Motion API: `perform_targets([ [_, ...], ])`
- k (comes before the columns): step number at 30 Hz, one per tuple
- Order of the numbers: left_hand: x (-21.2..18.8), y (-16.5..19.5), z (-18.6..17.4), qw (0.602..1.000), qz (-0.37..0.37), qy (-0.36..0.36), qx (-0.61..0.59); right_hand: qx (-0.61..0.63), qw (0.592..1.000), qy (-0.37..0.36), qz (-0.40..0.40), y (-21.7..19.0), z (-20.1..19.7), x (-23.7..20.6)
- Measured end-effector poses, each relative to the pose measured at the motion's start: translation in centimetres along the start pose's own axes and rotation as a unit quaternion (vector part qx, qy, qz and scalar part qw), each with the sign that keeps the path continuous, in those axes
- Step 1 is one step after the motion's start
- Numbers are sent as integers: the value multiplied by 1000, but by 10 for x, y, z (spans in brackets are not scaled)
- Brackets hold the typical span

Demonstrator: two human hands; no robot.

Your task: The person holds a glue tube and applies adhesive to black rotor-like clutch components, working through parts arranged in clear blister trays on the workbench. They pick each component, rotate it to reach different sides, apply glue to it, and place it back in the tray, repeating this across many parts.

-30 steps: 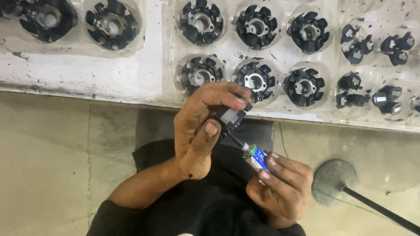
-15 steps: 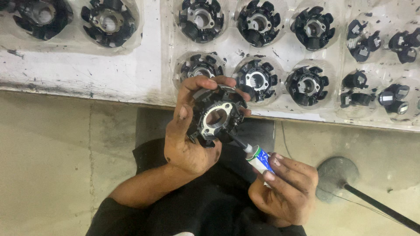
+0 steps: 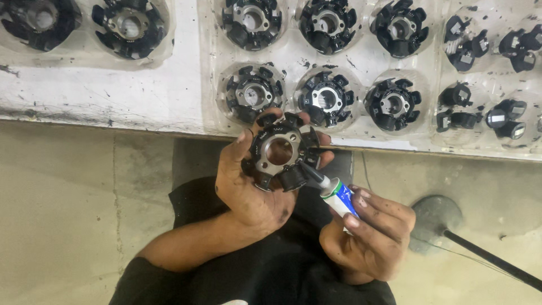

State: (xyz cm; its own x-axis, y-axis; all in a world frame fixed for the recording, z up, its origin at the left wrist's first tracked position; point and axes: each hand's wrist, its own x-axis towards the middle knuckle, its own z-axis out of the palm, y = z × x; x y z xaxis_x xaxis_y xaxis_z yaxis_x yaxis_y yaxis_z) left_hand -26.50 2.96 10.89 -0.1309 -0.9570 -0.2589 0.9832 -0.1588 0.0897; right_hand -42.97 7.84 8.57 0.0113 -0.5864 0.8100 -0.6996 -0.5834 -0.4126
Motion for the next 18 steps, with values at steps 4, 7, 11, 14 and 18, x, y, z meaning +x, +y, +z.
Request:
perform_targets([
  [4,1,1,1,1000,2,14,3,8,999,-16,30,-2,-3,-1],
  [7,0,2,2,1000,0,20,4,19,999,-32,26,-1,-6,2],
  [11,2,4,5,999,-15,38,-9,8,999,-35,30,-4,-3,6],
  [14,6,7,9,998,-6,57,9,-21,997,-61,38,-8,-6,9],
  [18,19,18,9,998,11,-24,52,60,994,-17,93,0,2,6],
])
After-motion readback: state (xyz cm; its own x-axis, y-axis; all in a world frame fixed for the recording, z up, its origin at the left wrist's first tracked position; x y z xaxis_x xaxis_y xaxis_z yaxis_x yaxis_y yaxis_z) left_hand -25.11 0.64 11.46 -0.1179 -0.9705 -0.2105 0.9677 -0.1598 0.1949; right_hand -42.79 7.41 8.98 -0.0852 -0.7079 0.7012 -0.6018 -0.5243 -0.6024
